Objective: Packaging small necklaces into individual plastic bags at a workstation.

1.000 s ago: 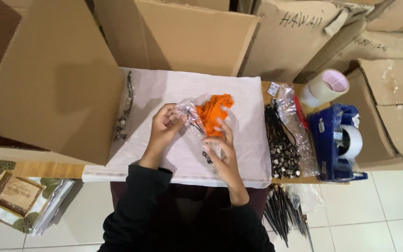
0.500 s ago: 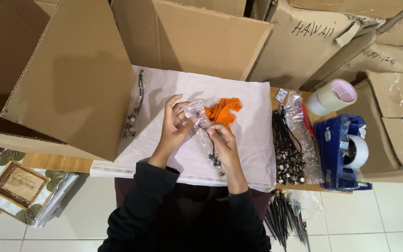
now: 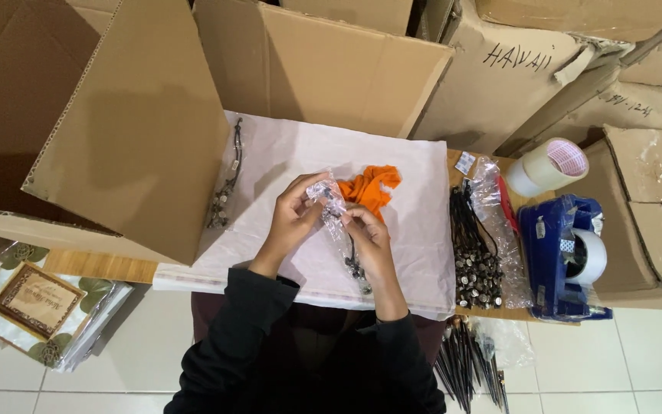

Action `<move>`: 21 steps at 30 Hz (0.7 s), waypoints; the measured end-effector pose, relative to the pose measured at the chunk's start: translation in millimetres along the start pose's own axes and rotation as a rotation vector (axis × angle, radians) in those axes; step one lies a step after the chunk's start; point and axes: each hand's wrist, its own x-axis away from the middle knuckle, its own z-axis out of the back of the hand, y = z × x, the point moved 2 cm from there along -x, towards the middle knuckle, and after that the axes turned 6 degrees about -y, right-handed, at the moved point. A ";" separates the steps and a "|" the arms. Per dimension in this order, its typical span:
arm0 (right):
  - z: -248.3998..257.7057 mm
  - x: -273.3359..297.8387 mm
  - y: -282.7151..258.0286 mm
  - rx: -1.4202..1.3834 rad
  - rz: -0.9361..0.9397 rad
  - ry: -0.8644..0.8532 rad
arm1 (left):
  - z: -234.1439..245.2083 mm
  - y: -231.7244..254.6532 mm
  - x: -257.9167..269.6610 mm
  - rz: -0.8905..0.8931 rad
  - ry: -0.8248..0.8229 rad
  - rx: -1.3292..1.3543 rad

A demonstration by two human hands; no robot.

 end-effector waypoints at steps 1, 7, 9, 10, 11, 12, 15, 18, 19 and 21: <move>-0.5 -0.7 -0.9 0.000 0.000 -0.002 | 0.5 -0.2 0.2 0.000 0.002 0.000; -2.1 -6.0 -8.3 0.107 0.006 -0.018 | 2.4 4.6 2.3 0.031 -0.004 0.003; -7.7 -6.7 -22.6 0.168 0.044 -0.012 | 2.4 6.4 2.7 0.038 -0.009 -0.013; -6.8 -7.0 -19.8 0.169 0.043 -0.013 | 2.7 5.2 2.6 0.039 -0.008 -0.012; -6.1 -7.5 -17.3 0.189 0.053 -0.015 | 3.1 4.3 2.1 0.033 -0.013 -0.015; -5.4 -8.0 -14.8 0.208 0.063 -0.016 | 3.5 3.4 1.7 0.028 -0.018 -0.017; -8.8 -8.5 -19.6 0.249 0.071 -0.017 | 3.2 1.2 0.4 0.020 -0.022 0.013; -15.2 -7.8 -26.2 0.253 0.064 -0.003 | 4.2 -4.1 0.0 -0.018 -0.057 0.018; -16.1 -8.1 -27.3 0.253 0.063 -0.002 | 5.4 -6.3 -0.2 -0.017 -0.057 0.019; -17.6 -9.1 -30.1 0.266 0.077 0.004 | 7.3 -10.3 -1.0 -0.037 -0.083 0.018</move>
